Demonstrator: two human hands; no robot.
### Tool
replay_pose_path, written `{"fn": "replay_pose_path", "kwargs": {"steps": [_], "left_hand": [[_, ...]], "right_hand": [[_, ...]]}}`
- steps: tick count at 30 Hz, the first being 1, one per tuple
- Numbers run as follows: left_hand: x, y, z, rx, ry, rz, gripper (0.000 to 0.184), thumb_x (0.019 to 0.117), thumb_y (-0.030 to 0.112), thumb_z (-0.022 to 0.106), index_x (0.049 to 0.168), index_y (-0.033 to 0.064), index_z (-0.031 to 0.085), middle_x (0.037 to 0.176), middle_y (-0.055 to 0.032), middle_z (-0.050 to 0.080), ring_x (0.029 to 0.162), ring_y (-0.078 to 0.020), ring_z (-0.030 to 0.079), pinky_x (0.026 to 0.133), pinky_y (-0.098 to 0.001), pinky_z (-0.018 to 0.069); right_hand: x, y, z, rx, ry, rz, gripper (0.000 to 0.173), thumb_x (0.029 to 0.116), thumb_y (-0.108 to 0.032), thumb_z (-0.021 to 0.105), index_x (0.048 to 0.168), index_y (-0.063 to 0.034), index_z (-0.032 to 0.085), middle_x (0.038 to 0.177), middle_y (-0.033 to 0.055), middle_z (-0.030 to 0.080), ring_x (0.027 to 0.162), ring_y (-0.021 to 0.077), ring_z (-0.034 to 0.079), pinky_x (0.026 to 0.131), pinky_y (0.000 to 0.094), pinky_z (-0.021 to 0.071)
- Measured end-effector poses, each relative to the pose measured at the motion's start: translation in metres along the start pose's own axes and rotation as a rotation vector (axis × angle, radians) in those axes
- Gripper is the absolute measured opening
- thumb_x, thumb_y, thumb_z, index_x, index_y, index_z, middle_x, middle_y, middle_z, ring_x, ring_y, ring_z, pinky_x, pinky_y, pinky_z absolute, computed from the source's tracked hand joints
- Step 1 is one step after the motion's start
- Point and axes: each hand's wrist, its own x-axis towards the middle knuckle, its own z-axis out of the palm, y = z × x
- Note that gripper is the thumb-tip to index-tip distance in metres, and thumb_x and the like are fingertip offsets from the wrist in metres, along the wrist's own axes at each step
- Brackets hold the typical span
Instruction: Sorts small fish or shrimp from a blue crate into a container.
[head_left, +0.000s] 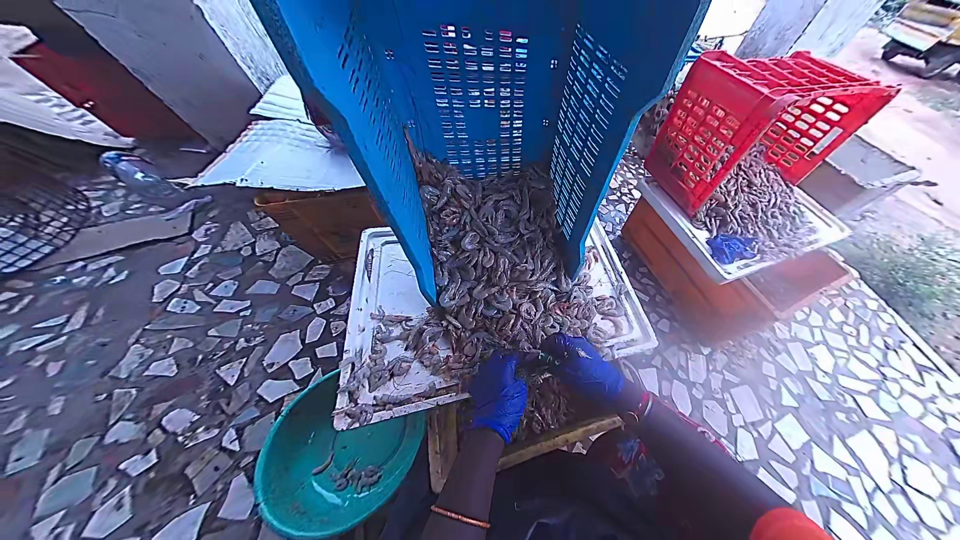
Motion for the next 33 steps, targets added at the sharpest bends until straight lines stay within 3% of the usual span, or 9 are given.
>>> {"fn": "replay_pose_path", "kwargs": {"steps": [3, 7, 10, 15, 20, 24, 26, 28, 33], "left_hand": [[0.002, -0.002, -0.005, 0.010, 0.012, -0.071, 0.045, 0.0971, 0.005, 0.053, 0.140, 0.0152, 0.063, 0.149, -0.0163, 0.054, 0.138, -0.0388, 0.049, 0.109, -0.0633, 0.0394], [-0.002, -0.017, 0.001, -0.424, 0.054, 0.143, 0.045, 0.0976, -0.001, 0.048, 0.138, 0.0106, 0.063, 0.146, -0.0141, 0.056, 0.139, -0.0247, 0.050, 0.117, -0.0438, 0.0392], [-0.006, 0.000, 0.013, -0.838, 0.036, 0.310, 0.043, 0.1019, -0.004, 0.037, 0.142, -0.0050, 0.053, 0.149, -0.0205, 0.052, 0.139, -0.0187, 0.049, 0.117, -0.0311, 0.0381], [-0.023, 0.042, 0.007, -1.153, 0.131, 0.060, 0.045, 0.1111, 0.010, 0.027, 0.152, -0.0005, 0.040, 0.153, -0.0182, 0.046, 0.137, -0.0207, 0.049, 0.114, -0.0384, 0.0416], [-0.028, 0.047, -0.027, -1.410, 0.245, -0.093, 0.041, 0.1125, 0.013, 0.026, 0.149, 0.0008, 0.039, 0.147, -0.0180, 0.050, 0.127, -0.0230, 0.055, 0.102, -0.0402, 0.0497], [-0.044, -0.012, -0.067, -0.863, 0.404, -0.019, 0.039, 0.1031, -0.004, 0.039, 0.136, 0.0002, 0.059, 0.136, -0.0137, 0.063, 0.120, -0.0158, 0.063, 0.101, -0.0341, 0.0523], [-0.064, -0.061, -0.079, -0.309, 0.432, -0.161, 0.042, 0.0972, -0.001, 0.052, 0.129, 0.0202, 0.071, 0.134, -0.0044, 0.068, 0.126, -0.0208, 0.062, 0.107, -0.0491, 0.0471], [-0.075, -0.117, -0.073, 0.067, 0.412, -0.384, 0.050, 0.0928, 0.011, 0.060, 0.137, 0.0343, 0.065, 0.137, -0.0078, 0.066, 0.129, -0.0369, 0.059, 0.100, -0.0703, 0.0425], [-0.073, -0.178, -0.060, 0.149, 0.519, -0.552, 0.081, 0.0864, 0.016, 0.072, 0.159, 0.0243, 0.038, 0.157, -0.0266, 0.040, 0.141, -0.0525, 0.040, 0.103, -0.0750, 0.0385]], "right_hand": [[-0.015, -0.007, -0.014, 0.269, -0.010, 0.085, 0.029, 0.1039, -0.021, 0.056, 0.124, -0.0010, 0.061, 0.108, 0.0066, 0.066, 0.095, 0.0094, 0.065, 0.087, 0.0295, 0.0557], [-0.018, 0.003, -0.024, -0.431, -0.106, 0.094, 0.040, 0.0968, -0.038, 0.063, 0.133, -0.0203, 0.067, 0.136, 0.0072, 0.064, 0.125, 0.0259, 0.061, 0.104, 0.0542, 0.0464], [-0.017, -0.011, -0.012, -0.373, -0.026, -0.012, 0.045, 0.1018, -0.034, 0.058, 0.143, -0.0148, 0.060, 0.145, 0.0137, 0.058, 0.133, 0.0312, 0.055, 0.110, 0.0546, 0.0424], [-0.014, -0.024, 0.013, -0.493, 0.424, -0.293, 0.032, 0.0971, -0.016, 0.056, 0.121, -0.0022, 0.071, 0.115, 0.0155, 0.074, 0.111, 0.0319, 0.070, 0.112, 0.0563, 0.0408], [-0.035, -0.024, -0.006, -0.394, 0.412, -0.445, 0.023, 0.0979, -0.018, 0.059, 0.113, -0.0073, 0.073, 0.111, 0.0091, 0.075, 0.111, 0.0236, 0.070, 0.116, 0.0519, 0.0389], [-0.052, 0.004, -0.006, -0.595, 0.041, -0.021, 0.034, 0.0990, -0.030, 0.057, 0.127, -0.0152, 0.069, 0.130, 0.0159, 0.066, 0.124, 0.0354, 0.060, 0.108, 0.0596, 0.0416], [-0.047, 0.011, 0.002, -0.618, 0.005, 0.129, 0.034, 0.0984, -0.027, 0.057, 0.129, -0.0182, 0.069, 0.134, 0.0167, 0.064, 0.126, 0.0370, 0.059, 0.107, 0.0614, 0.0421], [-0.030, 0.009, 0.006, -0.579, 0.027, 0.114, 0.033, 0.1009, -0.023, 0.053, 0.130, -0.0216, 0.070, 0.132, 0.0114, 0.067, 0.126, 0.0312, 0.061, 0.109, 0.0552, 0.0444], [0.019, 0.018, 0.030, -0.780, -0.199, -0.024, 0.048, 0.0932, -0.005, 0.058, 0.140, -0.0146, 0.061, 0.141, 0.0178, 0.060, 0.133, 0.0431, 0.052, 0.109, 0.0656, 0.0382]]}}
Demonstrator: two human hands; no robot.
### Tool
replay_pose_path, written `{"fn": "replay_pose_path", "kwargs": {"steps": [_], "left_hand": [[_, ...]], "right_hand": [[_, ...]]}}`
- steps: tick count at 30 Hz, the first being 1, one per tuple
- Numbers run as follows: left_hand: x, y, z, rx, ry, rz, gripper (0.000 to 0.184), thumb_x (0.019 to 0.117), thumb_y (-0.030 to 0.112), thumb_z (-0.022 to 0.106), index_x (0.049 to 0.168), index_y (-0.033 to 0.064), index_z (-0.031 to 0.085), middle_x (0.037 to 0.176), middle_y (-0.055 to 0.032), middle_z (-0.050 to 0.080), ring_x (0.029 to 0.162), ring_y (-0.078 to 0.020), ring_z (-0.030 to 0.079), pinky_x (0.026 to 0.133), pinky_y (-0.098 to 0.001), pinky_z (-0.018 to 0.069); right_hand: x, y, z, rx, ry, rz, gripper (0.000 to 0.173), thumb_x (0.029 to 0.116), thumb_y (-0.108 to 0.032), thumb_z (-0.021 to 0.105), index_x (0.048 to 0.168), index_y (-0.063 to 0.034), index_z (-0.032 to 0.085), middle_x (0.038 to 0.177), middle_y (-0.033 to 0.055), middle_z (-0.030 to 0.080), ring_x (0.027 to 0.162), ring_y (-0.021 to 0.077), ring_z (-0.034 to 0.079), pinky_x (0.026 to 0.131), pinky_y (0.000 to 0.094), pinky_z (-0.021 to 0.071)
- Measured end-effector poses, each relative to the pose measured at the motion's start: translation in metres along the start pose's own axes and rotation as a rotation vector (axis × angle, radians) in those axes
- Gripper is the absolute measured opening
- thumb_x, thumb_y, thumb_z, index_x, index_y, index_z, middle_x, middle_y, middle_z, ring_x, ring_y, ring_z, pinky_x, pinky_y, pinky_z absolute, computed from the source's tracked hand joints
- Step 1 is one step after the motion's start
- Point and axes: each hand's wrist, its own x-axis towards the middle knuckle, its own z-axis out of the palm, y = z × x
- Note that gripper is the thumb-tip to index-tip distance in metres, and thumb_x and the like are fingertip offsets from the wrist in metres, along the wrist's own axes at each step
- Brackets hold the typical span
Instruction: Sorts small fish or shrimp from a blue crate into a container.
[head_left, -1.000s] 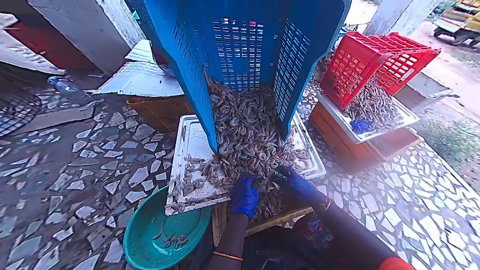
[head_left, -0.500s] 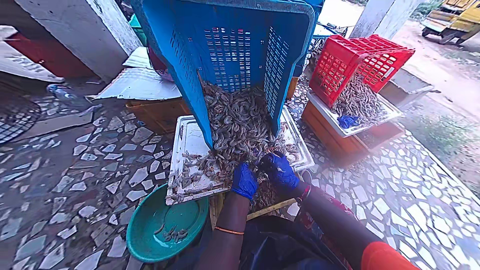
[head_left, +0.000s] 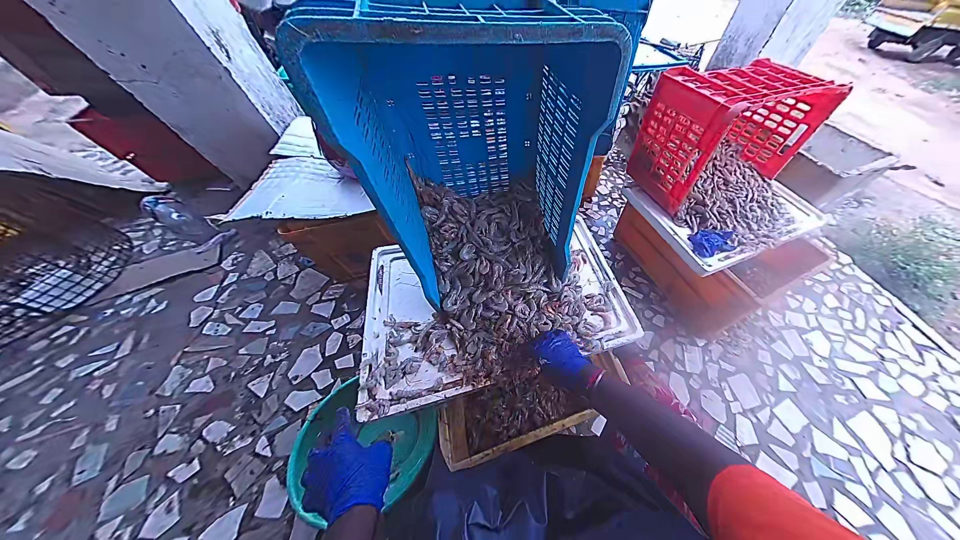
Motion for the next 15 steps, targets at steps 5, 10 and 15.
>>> {"fn": "replay_pose_path", "kwargs": {"steps": [5, 10, 15], "left_hand": [[-0.004, 0.065, -0.048, -0.191, 0.055, 0.156, 0.077, 0.0848, 0.008, 0.072, 0.154, 0.0278, 0.047, 0.151, -0.0330, 0.044, 0.136, -0.0560, 0.044, 0.101, -0.0719, 0.0416], [-0.047, 0.142, -0.073, -0.579, -0.020, 0.386, 0.067, 0.0909, 0.000, 0.059, 0.152, 0.0241, 0.050, 0.105, -0.0109, 0.064, 0.091, -0.0239, 0.061, 0.083, -0.0445, 0.0516], [-0.076, 0.169, -0.014, -0.549, -0.235, 0.369, 0.079, 0.0938, 0.001, 0.055, 0.162, 0.0313, 0.031, 0.113, -0.0093, 0.073, 0.100, -0.0291, 0.070, 0.089, -0.0527, 0.0557]], "right_hand": [[-0.013, 0.009, 0.018, -0.066, 0.069, -0.063, 0.060, 0.0853, -0.005, 0.068, 0.142, -0.0219, 0.060, 0.143, 0.0127, 0.060, 0.133, 0.0418, 0.052, 0.107, 0.0673, 0.0374], [-0.021, 0.005, -0.011, -0.054, 0.049, 0.054, 0.030, 0.0939, -0.005, 0.058, 0.120, -0.0122, 0.072, 0.126, 0.0176, 0.068, 0.125, 0.0436, 0.057, 0.111, 0.0678, 0.0340], [0.014, -0.013, -0.022, 0.044, -0.046, 0.100, 0.033, 0.0955, -0.014, 0.058, 0.125, -0.0185, 0.070, 0.124, 0.0159, 0.069, 0.120, 0.0408, 0.061, 0.103, 0.0657, 0.0433]]}}
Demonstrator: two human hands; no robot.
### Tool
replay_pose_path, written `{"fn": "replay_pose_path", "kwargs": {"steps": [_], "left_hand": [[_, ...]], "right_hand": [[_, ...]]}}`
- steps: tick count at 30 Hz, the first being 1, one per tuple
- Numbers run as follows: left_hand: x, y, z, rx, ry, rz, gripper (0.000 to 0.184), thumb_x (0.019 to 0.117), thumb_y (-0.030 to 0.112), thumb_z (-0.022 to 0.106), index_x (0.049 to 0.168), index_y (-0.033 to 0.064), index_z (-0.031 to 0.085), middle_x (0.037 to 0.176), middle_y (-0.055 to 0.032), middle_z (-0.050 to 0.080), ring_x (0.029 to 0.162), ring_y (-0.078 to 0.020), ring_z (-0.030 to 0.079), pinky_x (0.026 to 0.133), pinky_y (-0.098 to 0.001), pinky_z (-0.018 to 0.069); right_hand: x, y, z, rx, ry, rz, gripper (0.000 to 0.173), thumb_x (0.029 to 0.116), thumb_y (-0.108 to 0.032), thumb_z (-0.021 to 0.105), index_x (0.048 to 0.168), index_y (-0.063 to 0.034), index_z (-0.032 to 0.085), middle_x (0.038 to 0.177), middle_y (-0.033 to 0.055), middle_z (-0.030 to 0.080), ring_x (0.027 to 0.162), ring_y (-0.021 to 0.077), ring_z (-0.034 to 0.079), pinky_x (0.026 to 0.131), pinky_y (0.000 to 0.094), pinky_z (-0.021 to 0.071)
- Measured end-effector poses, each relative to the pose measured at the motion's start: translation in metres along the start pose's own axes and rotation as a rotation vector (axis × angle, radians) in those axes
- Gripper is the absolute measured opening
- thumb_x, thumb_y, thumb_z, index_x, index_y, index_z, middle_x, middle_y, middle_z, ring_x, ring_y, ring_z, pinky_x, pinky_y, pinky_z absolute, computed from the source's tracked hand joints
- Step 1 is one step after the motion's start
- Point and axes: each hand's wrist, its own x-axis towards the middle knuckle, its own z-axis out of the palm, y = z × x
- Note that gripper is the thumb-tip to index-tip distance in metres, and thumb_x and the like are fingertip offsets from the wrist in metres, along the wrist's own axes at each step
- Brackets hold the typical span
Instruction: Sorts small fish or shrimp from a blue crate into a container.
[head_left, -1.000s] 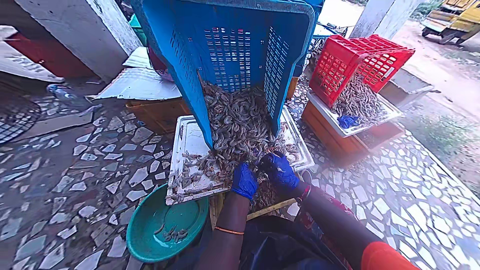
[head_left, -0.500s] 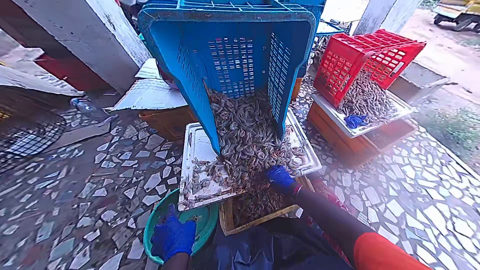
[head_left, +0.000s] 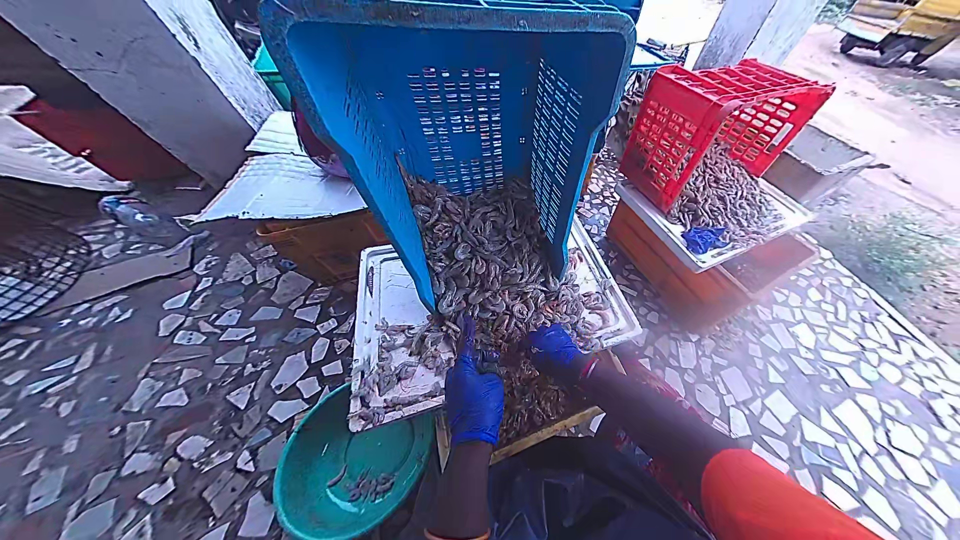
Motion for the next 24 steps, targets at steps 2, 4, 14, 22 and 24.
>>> {"fn": "replay_pose_path", "kwargs": {"steps": [2, 4, 14, 22, 24], "left_hand": [[0.004, -0.025, 0.018, 0.005, -0.036, -0.052, 0.074, 0.0940, 0.004, 0.057, 0.160, 0.0322, 0.038, 0.115, -0.0099, 0.074, 0.108, -0.0330, 0.068, 0.095, -0.0579, 0.0511], [0.007, -0.031, 0.022, 0.112, -0.094, -0.076, 0.069, 0.0953, 0.009, 0.057, 0.158, 0.0330, 0.041, 0.121, -0.0095, 0.072, 0.114, -0.0334, 0.066, 0.100, -0.0583, 0.0482], [0.013, -0.014, 0.040, 0.620, -0.505, -0.032, 0.072, 0.0924, 0.026, 0.064, 0.157, 0.0428, 0.039, 0.146, -0.0108, 0.059, 0.141, -0.0424, 0.045, 0.112, -0.0700, 0.0302], [0.017, -0.007, 0.065, 0.056, -0.210, 0.012, 0.049, 0.0947, 0.010, 0.063, 0.137, 0.0353, 0.066, 0.132, 0.0043, 0.070, 0.125, -0.0215, 0.063, 0.110, -0.0560, 0.0428], [0.014, -0.008, 0.066, 0.137, -0.165, 0.082, 0.053, 0.0939, 0.007, 0.060, 0.135, 0.0399, 0.068, 0.130, 0.0023, 0.071, 0.124, -0.0234, 0.064, 0.108, -0.0583, 0.0417]], "right_hand": [[0.008, -0.007, 0.001, 0.014, -0.050, 0.006, 0.034, 0.0930, -0.015, 0.061, 0.126, -0.0154, 0.070, 0.125, 0.0168, 0.069, 0.121, 0.0405, 0.061, 0.105, 0.0653, 0.0423], [0.009, -0.009, 0.002, 0.015, -0.086, 0.027, 0.034, 0.0923, -0.016, 0.064, 0.126, -0.0116, 0.068, 0.127, 0.0192, 0.067, 0.121, 0.0421, 0.060, 0.103, 0.0662, 0.0431], [-0.014, 0.025, 0.005, 0.439, 0.049, 0.117, 0.032, 0.0991, -0.026, 0.060, 0.126, -0.0112, 0.068, 0.128, 0.0109, 0.068, 0.121, 0.0256, 0.063, 0.105, 0.0498, 0.0489], [-0.043, -0.009, 0.006, 1.428, 0.400, 0.323, 0.024, 0.0972, -0.008, 0.065, 0.120, -0.0013, 0.065, 0.105, 0.0124, 0.071, 0.088, 0.0189, 0.071, 0.077, 0.0356, 0.0617], [-0.043, -0.013, 0.011, 1.310, 0.430, 0.338, 0.023, 0.0964, -0.012, 0.068, 0.118, -0.0047, 0.068, 0.106, 0.0088, 0.073, 0.092, 0.0156, 0.072, 0.082, 0.0337, 0.0616]]}}
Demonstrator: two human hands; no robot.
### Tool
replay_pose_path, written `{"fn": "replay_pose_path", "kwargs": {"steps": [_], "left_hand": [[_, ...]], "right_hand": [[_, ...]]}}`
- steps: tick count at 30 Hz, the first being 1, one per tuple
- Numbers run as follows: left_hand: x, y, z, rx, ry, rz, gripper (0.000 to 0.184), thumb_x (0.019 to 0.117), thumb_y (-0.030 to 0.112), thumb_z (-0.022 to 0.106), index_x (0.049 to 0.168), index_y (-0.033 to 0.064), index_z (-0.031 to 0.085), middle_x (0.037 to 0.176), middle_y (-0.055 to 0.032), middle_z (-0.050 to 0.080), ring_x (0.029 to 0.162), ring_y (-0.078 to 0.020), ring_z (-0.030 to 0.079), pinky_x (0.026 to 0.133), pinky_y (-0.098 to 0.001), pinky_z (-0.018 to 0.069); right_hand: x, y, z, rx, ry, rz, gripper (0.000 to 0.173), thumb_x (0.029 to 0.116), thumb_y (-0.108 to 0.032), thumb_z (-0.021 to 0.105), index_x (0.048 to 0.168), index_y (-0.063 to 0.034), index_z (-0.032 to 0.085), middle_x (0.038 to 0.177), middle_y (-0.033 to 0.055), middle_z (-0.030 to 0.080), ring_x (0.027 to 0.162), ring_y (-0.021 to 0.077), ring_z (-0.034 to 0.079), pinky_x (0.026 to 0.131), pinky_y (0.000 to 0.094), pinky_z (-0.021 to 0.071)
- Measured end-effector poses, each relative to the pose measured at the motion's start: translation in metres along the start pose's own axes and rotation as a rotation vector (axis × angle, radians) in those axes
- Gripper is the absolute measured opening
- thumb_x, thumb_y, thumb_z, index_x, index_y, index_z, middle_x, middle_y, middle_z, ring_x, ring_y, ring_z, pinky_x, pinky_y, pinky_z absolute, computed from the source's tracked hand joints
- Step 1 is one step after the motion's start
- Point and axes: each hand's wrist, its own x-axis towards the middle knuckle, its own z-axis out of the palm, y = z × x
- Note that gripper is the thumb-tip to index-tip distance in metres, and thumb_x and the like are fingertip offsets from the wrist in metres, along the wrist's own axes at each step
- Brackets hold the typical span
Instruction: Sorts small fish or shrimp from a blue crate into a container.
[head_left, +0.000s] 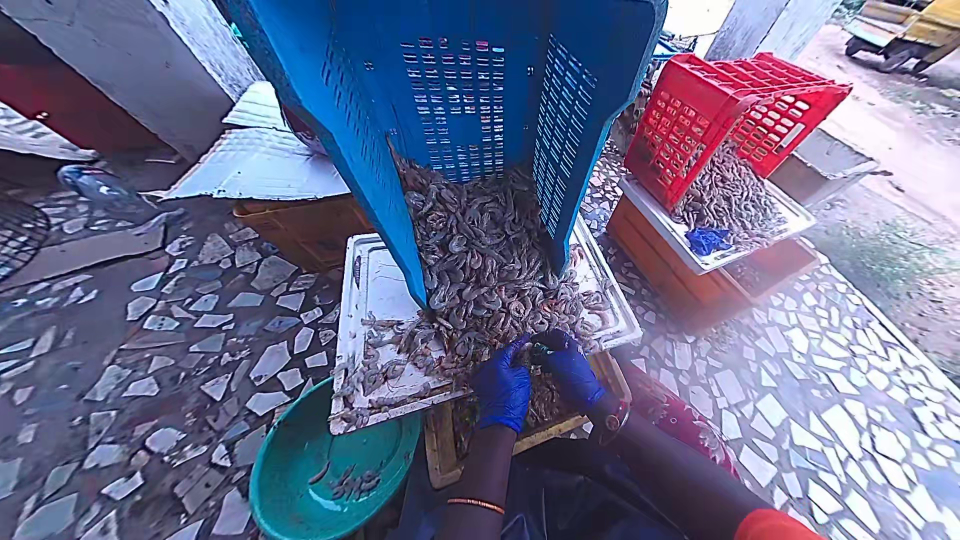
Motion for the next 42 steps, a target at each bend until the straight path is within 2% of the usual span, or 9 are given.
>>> {"fn": "replay_pose_path", "kwargs": {"steps": [5, 10, 14, 18, 23, 30, 35, 39, 42], "left_hand": [[-0.004, 0.003, -0.006, 0.482, 0.035, 0.208, 0.058, 0.0900, 0.012, 0.066, 0.143, 0.0346, 0.062, 0.123, -0.0131, 0.072, 0.116, -0.0388, 0.065, 0.115, -0.0673, 0.0255], [-0.011, 0.006, 0.005, 0.501, 0.119, 0.233, 0.070, 0.0906, 0.005, 0.063, 0.156, 0.0250, 0.047, 0.123, -0.0182, 0.070, 0.114, -0.0429, 0.065, 0.112, -0.0677, 0.0316], [-0.011, -0.004, -0.001, -0.062, 0.176, 0.240, 0.050, 0.0895, -0.001, 0.061, 0.129, 0.0270, 0.073, 0.124, -0.0053, 0.073, 0.120, -0.0261, 0.066, 0.111, -0.0571, 0.0406], [-0.012, -0.001, -0.011, -0.052, 0.152, 0.171, 0.030, 0.0898, 0.006, 0.067, 0.114, 0.0194, 0.079, 0.115, -0.0074, 0.076, 0.113, -0.0265, 0.069, 0.104, -0.0540, 0.0478], [-0.007, 0.000, -0.025, 0.341, -0.050, 0.015, 0.038, 0.0936, 0.013, 0.060, 0.123, 0.0312, 0.075, 0.120, -0.0064, 0.074, 0.120, -0.0313, 0.065, 0.114, -0.0623, 0.0316], [-0.013, -0.004, -0.019, 0.666, -0.435, -0.085, 0.031, 0.0983, 0.021, 0.058, 0.126, 0.0161, 0.071, 0.129, -0.0147, 0.068, 0.132, -0.0411, 0.054, 0.118, -0.0736, 0.0151], [-0.010, -0.008, -0.030, 0.464, -0.414, -0.084, 0.043, 0.0970, 0.017, 0.056, 0.137, 0.0303, 0.065, 0.135, -0.0080, 0.067, 0.133, -0.0329, 0.055, 0.117, -0.0659, 0.0251], [-0.006, -0.010, -0.028, 0.379, -0.461, -0.041, 0.095, 0.0868, 0.016, 0.068, 0.164, 0.0402, 0.018, 0.159, -0.0082, 0.045, 0.145, -0.0398, 0.040, 0.113, -0.0731, 0.0270], [-0.006, -0.011, -0.024, 0.168, -0.447, 0.073, 0.074, 0.0896, 0.008, 0.063, 0.156, 0.0342, 0.043, 0.156, -0.0028, 0.051, 0.145, -0.0285, 0.045, 0.115, -0.0628, 0.0354]], "right_hand": [[-0.004, -0.001, -0.004, -0.147, -0.056, -0.148, 0.024, 0.0913, -0.014, 0.074, 0.114, -0.0075, 0.072, 0.106, 0.0049, 0.074, 0.098, 0.0101, 0.070, 0.088, 0.0308, 0.0582], [-0.008, -0.012, -0.010, -0.176, -0.108, -0.203, 0.023, 0.0922, -0.010, 0.071, 0.115, -0.0074, 0.072, 0.109, 0.0037, 0.074, 0.102, 0.0090, 0.069, 0.092, 0.0296, 0.0572], [-0.009, -0.017, -0.015, -0.109, -0.087, -0.174, 0.023, 0.0910, -0.008, 0.073, 0.113, -0.0044, 0.069, 0.105, 0.0055, 0.072, 0.098, 0.0109, 0.069, 0.089, 0.0307, 0.0585], [-0.012, -0.027, -0.021, -0.246, -0.146, -0.179, 0.024, 0.0897, -0.013, 0.075, 0.112, -0.0061, 0.070, 0.105, 0.0050, 0.072, 0.097, 0.0109, 0.069, 0.089, 0.0312, 0.0580], [-0.008, -0.027, -0.030, -0.325, -0.247, -0.172, 0.024, 0.0915, -0.018, 0.074, 0.113, -0.0088, 0.071, 0.107, 0.0025, 0.072, 0.100, 0.0092, 0.068, 0.092, 0.0301, 0.0565], [-0.003, -0.014, -0.036, -0.311, -0.210, -0.219, 0.027, 0.0932, -0.016, 0.072, 0.118, -0.0060, 0.067, 0.110, 0.0053, 0.071, 0.102, 0.0109, 0.068, 0.093, 0.0308, 0.0568], [0.000, -0.009, -0.035, -0.198, -0.173, -0.149, 0.025, 0.0933, -0.011, 0.071, 0.117, -0.0050, 0.067, 0.109, 0.0066, 0.071, 0.099, 0.0133, 0.069, 0.090, 0.0326, 0.0587], [0.000, -0.011, -0.035, -0.063, -0.211, -0.080, 0.030, 0.0925, -0.008, 0.072, 0.120, -0.0026, 0.063, 0.109, 0.0095, 0.071, 0.096, 0.0173, 0.071, 0.085, 0.0357, 0.0618], [-0.007, -0.017, -0.032, -0.041, -0.257, -0.124, 0.032, 0.0929, -0.007, 0.072, 0.122, -0.0003, 0.061, 0.109, 0.0096, 0.070, 0.095, 0.0154, 0.070, 0.084, 0.0331, 0.0613]]}}
